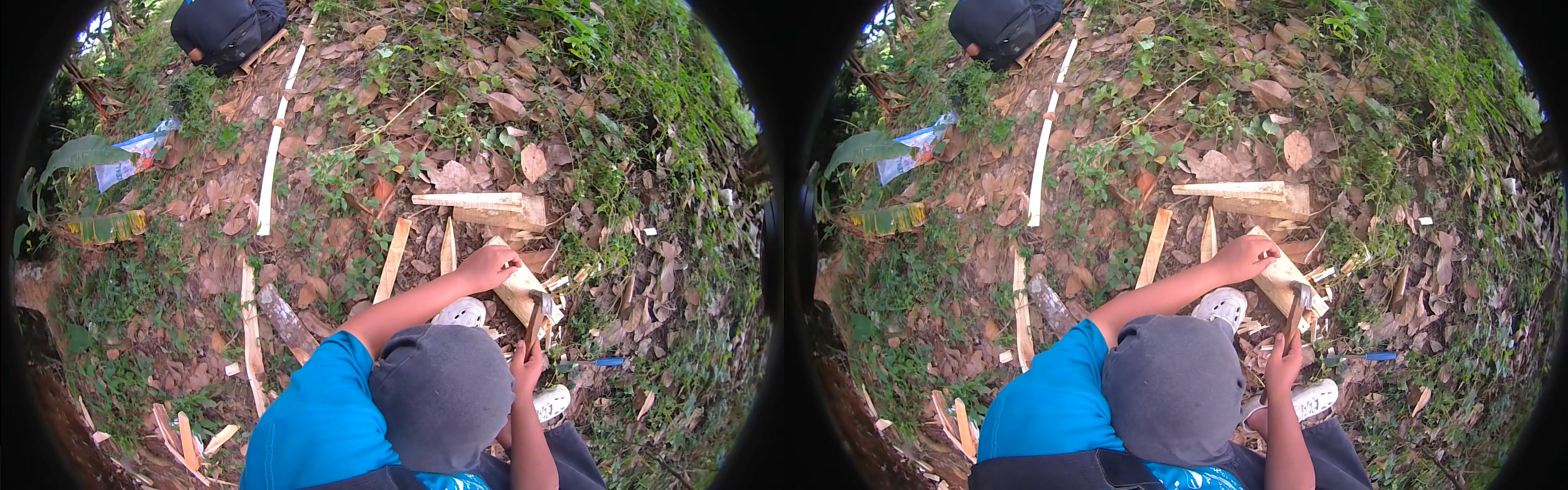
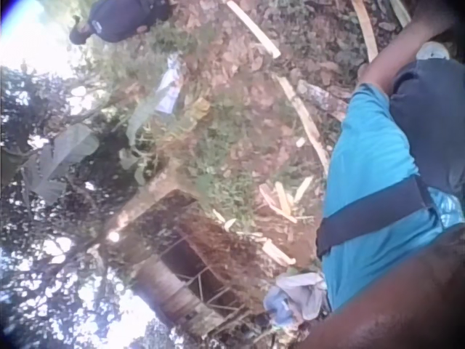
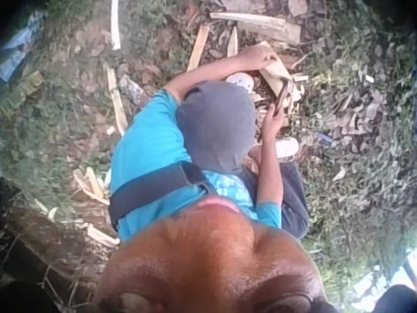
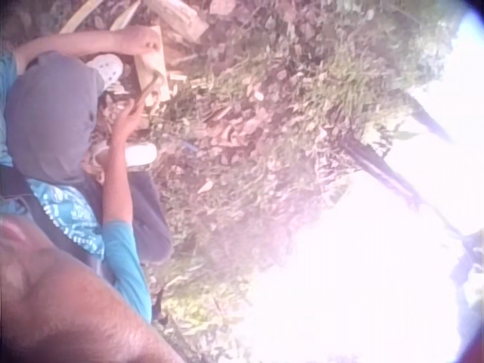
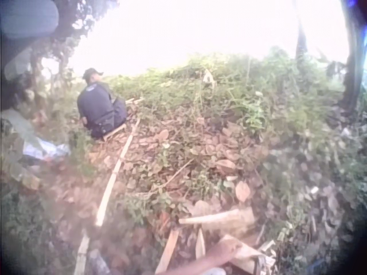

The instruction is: The person sits on the ground and uses a hammer and a chisel to carve a rectangular notch into a piece of wood. They repeatedly strike the chisel to remove wood chips and shape the notch.

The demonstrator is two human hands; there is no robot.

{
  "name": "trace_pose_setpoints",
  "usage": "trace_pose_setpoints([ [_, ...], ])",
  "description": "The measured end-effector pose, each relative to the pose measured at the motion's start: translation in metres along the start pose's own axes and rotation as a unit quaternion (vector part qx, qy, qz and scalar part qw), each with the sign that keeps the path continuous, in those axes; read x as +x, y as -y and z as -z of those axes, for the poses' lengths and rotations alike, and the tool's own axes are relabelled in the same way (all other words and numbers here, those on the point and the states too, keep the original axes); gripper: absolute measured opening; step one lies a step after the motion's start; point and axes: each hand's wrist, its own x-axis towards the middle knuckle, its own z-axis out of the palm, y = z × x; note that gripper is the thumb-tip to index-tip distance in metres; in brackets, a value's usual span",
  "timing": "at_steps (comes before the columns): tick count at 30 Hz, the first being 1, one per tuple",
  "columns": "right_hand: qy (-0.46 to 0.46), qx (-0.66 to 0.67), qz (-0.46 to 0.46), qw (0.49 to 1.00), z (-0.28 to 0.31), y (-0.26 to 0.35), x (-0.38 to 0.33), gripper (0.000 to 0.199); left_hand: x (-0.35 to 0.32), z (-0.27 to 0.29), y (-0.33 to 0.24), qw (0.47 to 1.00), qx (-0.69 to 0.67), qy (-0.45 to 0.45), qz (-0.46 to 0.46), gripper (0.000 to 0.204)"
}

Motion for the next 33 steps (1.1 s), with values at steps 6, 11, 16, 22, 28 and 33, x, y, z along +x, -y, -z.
trace_pose_setpoints([
  [6,0.000,-0.005,0.004,1.000,0.000,-0.006,0.001,0.034,0.001,-0.002,0.000,1.000,-0.018,-0.005,-0.007,0.017],
  [11,0.010,0.005,-0.007,1.000,-0.002,0.003,-0.002,0.034,0.000,-0.002,0.001,1.000,-0.020,0.004,0.009,0.014],
  [16,0.010,0.013,-0.004,1.000,-0.003,0.004,-0.004,0.035,0.001,-0.004,0.001,1.000,0.009,0.011,-0.025,0.012],
  [22,-0.011,-0.017,-0.013,1.000,0.002,0.014,-0.001,0.038,0.009,-0.004,-0.003,0.998,0.056,0.032,-0.013,0.013],
  [28,-0.011,0.005,-0.027,1.000,-0.001,0.006,0.001,0.044,0.002,-0.010,0.001,0.998,0.057,0.012,-0.007,0.032],
  [33,-0.029,0.005,-0.014,0.999,-0.004,-0.002,-0.001,0.043,0.000,-0.014,0.007,1.000,-0.008,-0.022,0.006,0.035],
])
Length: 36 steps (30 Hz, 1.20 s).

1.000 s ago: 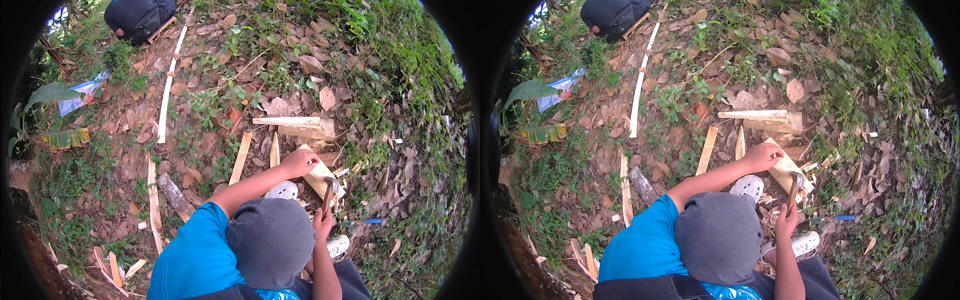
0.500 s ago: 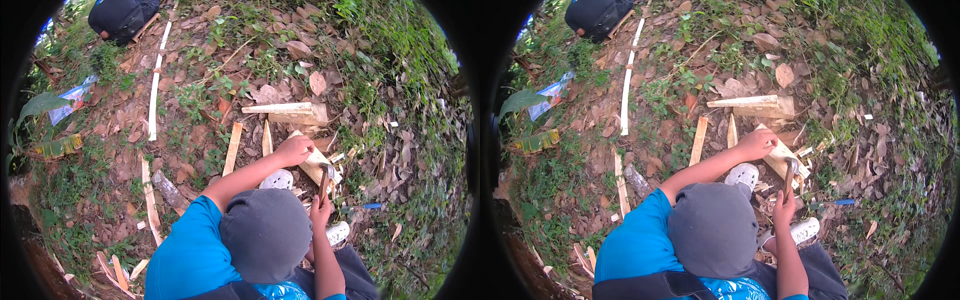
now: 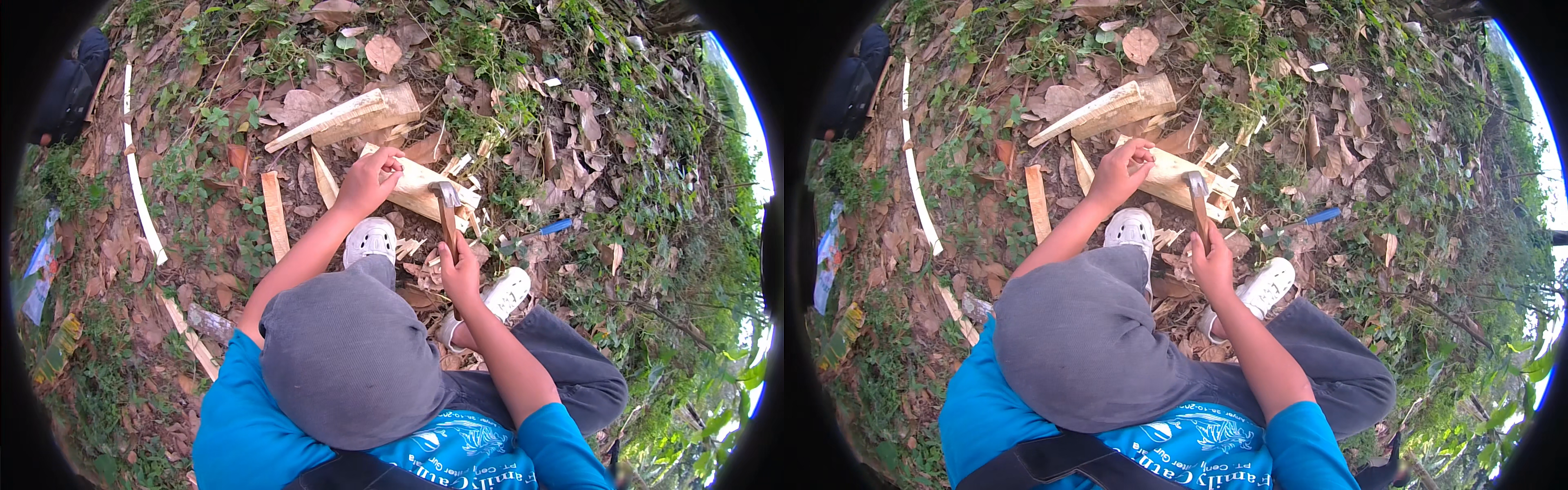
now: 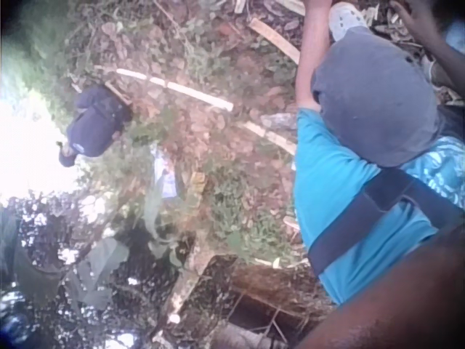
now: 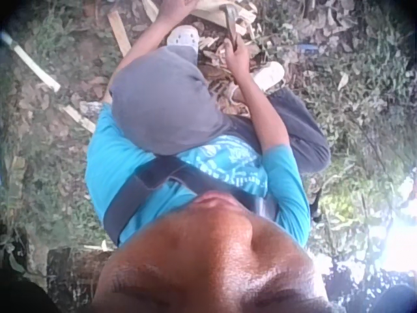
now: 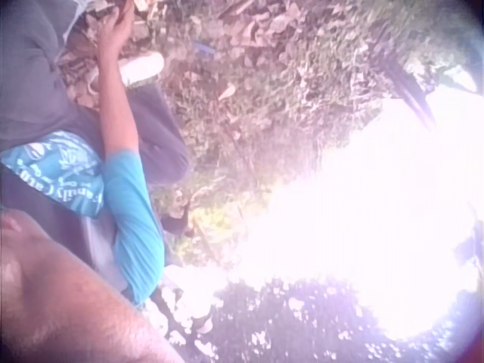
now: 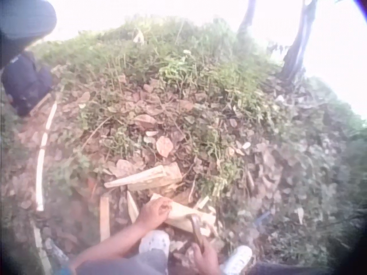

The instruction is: The person sits on the ground and uses a hammer and a chisel to carve a rectangular notch into a piece of wood. They repeatedly strike the chisel to remove wood chips and shape the notch.

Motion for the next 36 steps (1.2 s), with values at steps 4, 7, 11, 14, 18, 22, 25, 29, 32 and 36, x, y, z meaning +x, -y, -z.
trace_pose_setpoints([
  [4,0.024,-0.002,-0.071,0.997,0.002,0.011,-0.003,0.042,0.004,-0.003,-0.011,0.991,-0.087,-0.040,0.092,0.032],
  [7,0.011,0.023,-0.052,0.998,0.001,0.005,-0.003,0.042,0.009,-0.008,-0.010,0.985,-0.123,-0.057,0.103,0.029],
  [11,0.002,0.006,-0.010,1.000,-0.001,-0.006,0.000,0.043,0.014,-0.011,-0.009,0.989,-0.121,-0.024,0.081,0.024],
  [14,0.009,0.025,-0.020,0.999,-0.002,-0.007,0.000,0.043,0.018,-0.011,-0.006,0.991,-0.116,-0.010,0.069,0.021],
  [18,0.012,0.027,-0.035,0.999,-0.001,-0.005,0.000,0.043,0.019,-0.013,-0.005,0.991,-0.113,-0.005,0.069,0.020],
  [22,0.007,0.020,-0.021,1.000,-0.002,-0.005,0.000,0.043,0.020,-0.015,-0.005,0.993,-0.103,-0.008,0.059,0.019],
  [25,0.014,0.026,-0.036,0.999,-0.001,-0.001,-0.001,0.043,0.020,-0.015,-0.004,0.992,-0.106,-0.009,0.061,0.018],
  [29,0.009,0.040,-0.040,0.998,-0.003,-0.004,-0.002,0.043,0.021,-0.017,-0.003,0.991,-0.115,-0.004,0.062,0.017],
  [32,0.003,0.035,-0.011,0.999,-0.006,-0.006,-0.001,0.043,0.021,-0.016,-0.004,0.992,-0.113,-0.002,0.062,0.017],
  [36,-0.009,0.037,0.028,0.999,-0.008,-0.009,-0.001,0.043,0.021,-0.015,-0.006,0.995,-0.094,-0.003,0.045,0.017],
])
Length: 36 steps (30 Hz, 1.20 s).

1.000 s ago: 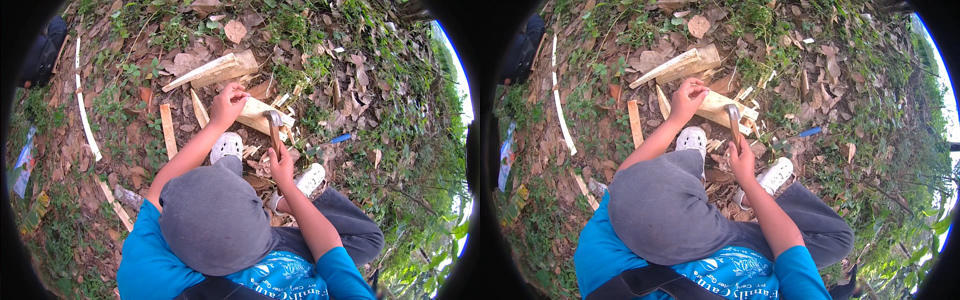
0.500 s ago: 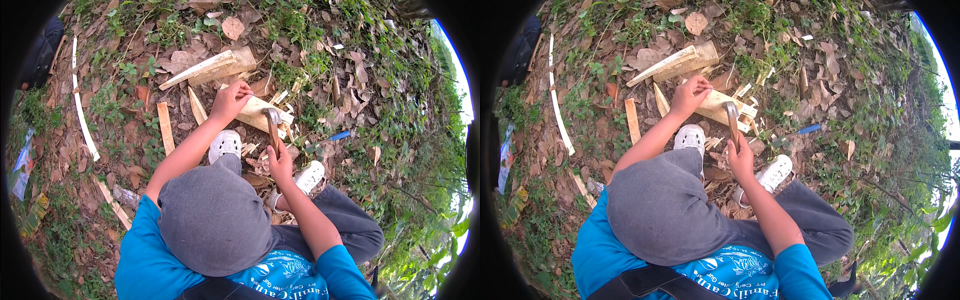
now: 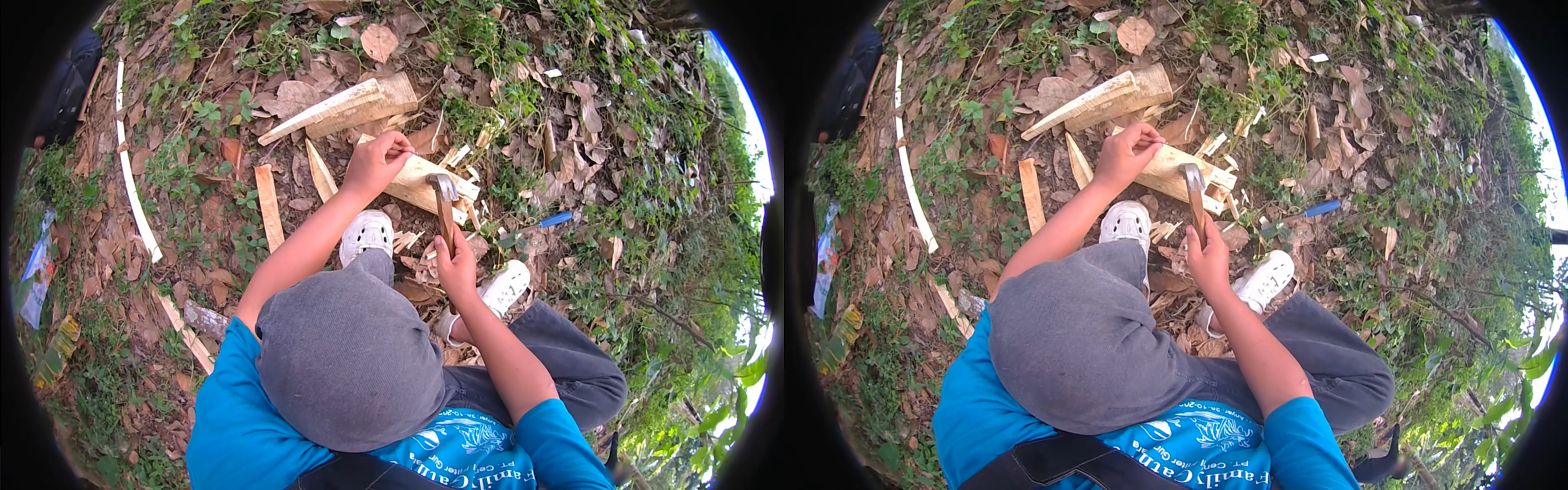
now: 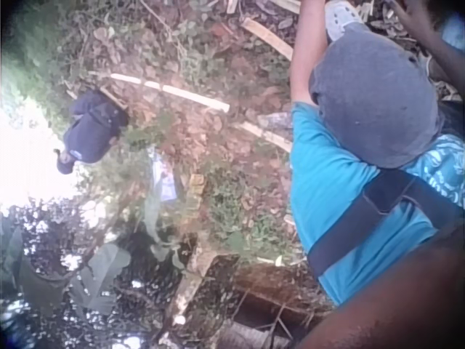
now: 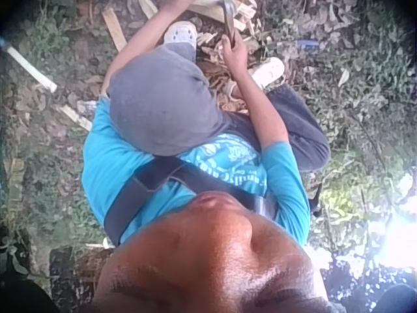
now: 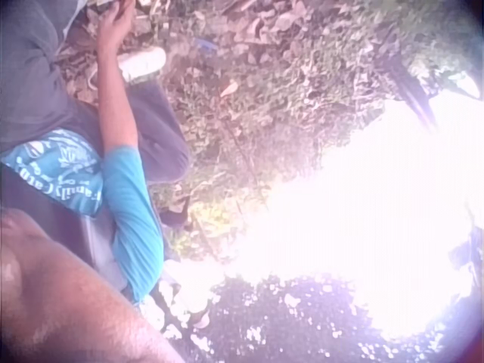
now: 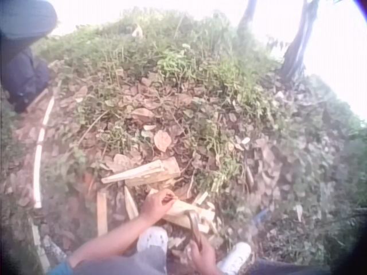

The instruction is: The person sits on the ground and uses a hammer and a chisel to carve a rectangular notch into a piece of wood. They repeatedly strike the chisel to remove wood chips and shape the notch.

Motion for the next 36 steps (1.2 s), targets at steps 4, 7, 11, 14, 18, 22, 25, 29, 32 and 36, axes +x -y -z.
trace_pose_setpoints([
  [4,0.012,0.006,-0.039,0.999,0.001,-0.003,0.001,0.043,-0.001,-0.001,-0.004,0.999,0.052,0.001,-0.012,0.019],
  [7,0.015,-0.007,-0.004,1.000,0.000,-0.007,0.002,0.044,-0.001,-0.002,-0.004,0.995,0.095,0.002,-0.038,0.020],
  [11,0.018,0.035,-0.044,0.998,0.000,-0.008,0.001,0.043,-0.002,-0.001,-0.001,0.992,0.115,-0.005,-0.049,0.021],
  [14,0.013,0.023,-0.053,0.998,0.001,-0.011,0.001,0.043,-0.001,-0.004,-0.001,0.993,0.106,-0.002,-0.047,0.022],
  [18,0.021,0.020,-0.069,0.997,0.007,0.044,0.004,0.045,-0.005,-0.001,0.006,0.991,0.110,-0.018,-0.071,0.022],
  [22,-0.018,0.120,0.029,0.992,0.003,0.091,0.008,0.043,-0.006,-0.002,0.007,0.992,0.100,-0.030,-0.077,0.021],
  [25,-0.020,0.096,0.080,0.992,-0.006,0.100,0.016,0.044,-0.007,-0.004,0.013,0.992,0.089,-0.043,-0.081,0.020],
  [29,0.009,-0.104,-0.006,0.994,-0.008,0.056,0.027,0.046,0.000,-0.007,0.012,0.985,0.120,-0.043,-0.116,0.020],
  [32,0.012,0.009,-0.042,0.999,-0.003,0.073,0.018,0.047,-0.008,-0.001,0.017,0.983,0.139,-0.045,-0.113,0.018],
  [36,-0.008,0.061,0.014,0.998,0.007,0.084,0.018,0.044,-0.008,-0.001,0.012,0.983,0.143,-0.030,-0.110,0.016],
])
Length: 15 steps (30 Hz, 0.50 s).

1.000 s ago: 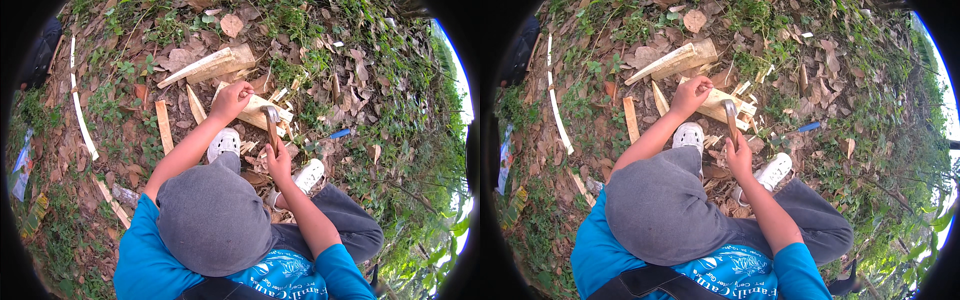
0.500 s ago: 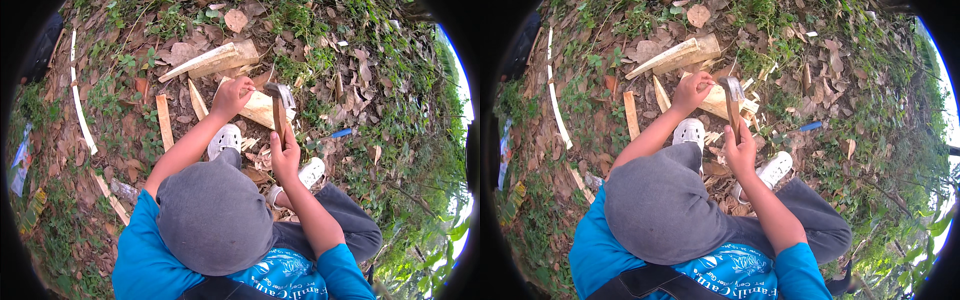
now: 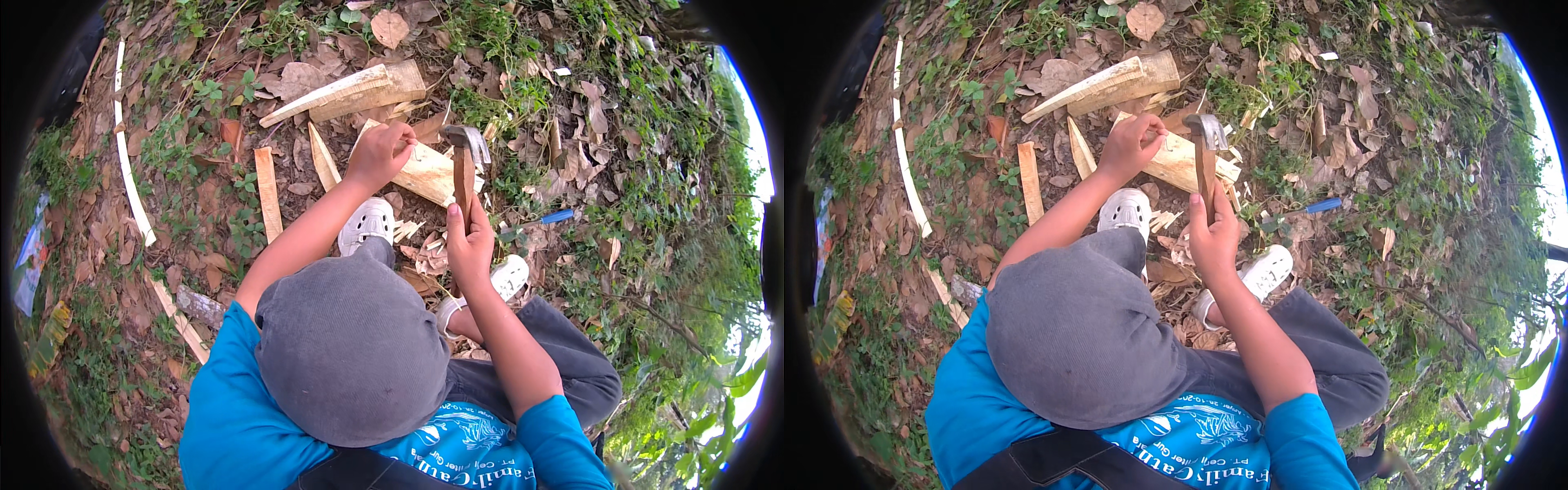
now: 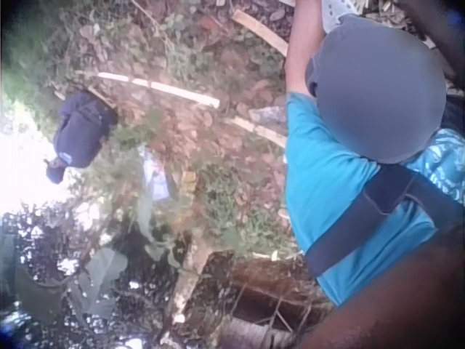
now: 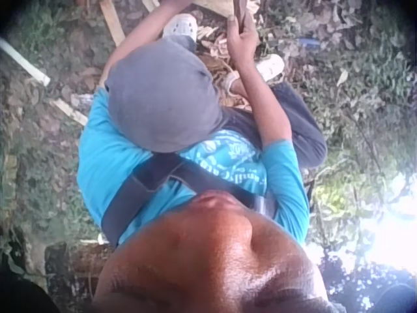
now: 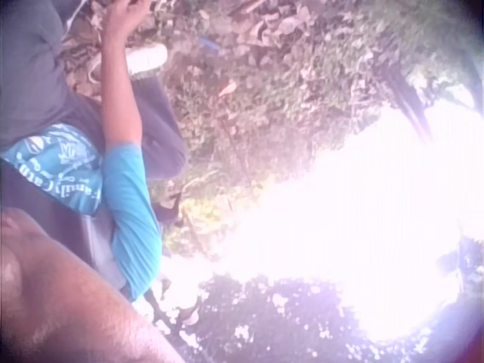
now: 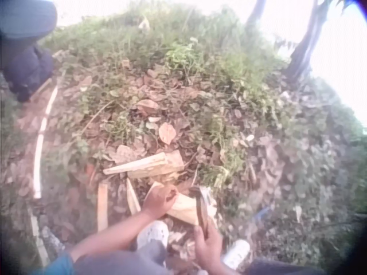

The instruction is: The person sits on the ground and uses a hammer and a chisel to carve a rectangular notch into a piece of wood. They repeatedly strike the chisel to remove wood chips and shape the notch.

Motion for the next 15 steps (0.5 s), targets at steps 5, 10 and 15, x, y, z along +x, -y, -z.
trace_pose_setpoints([
  [5,0.007,0.033,-0.068,0.997,0.003,-0.012,-0.008,0.040,0.002,0.010,0.002,0.993,0.052,0.035,-0.095,0.019],
  [10,-0.006,-0.037,-0.079,0.996,0.009,-0.040,-0.020,0.037,0.009,0.021,-0.005,0.963,0.148,0.113,-0.192,0.021],
  [15,-0.001,-0.042,-0.059,0.997,0.011,-0.051,-0.020,0.037,0.018,0.026,-0.004,0.908,0.276,0.174,-0.261,0.019],
])
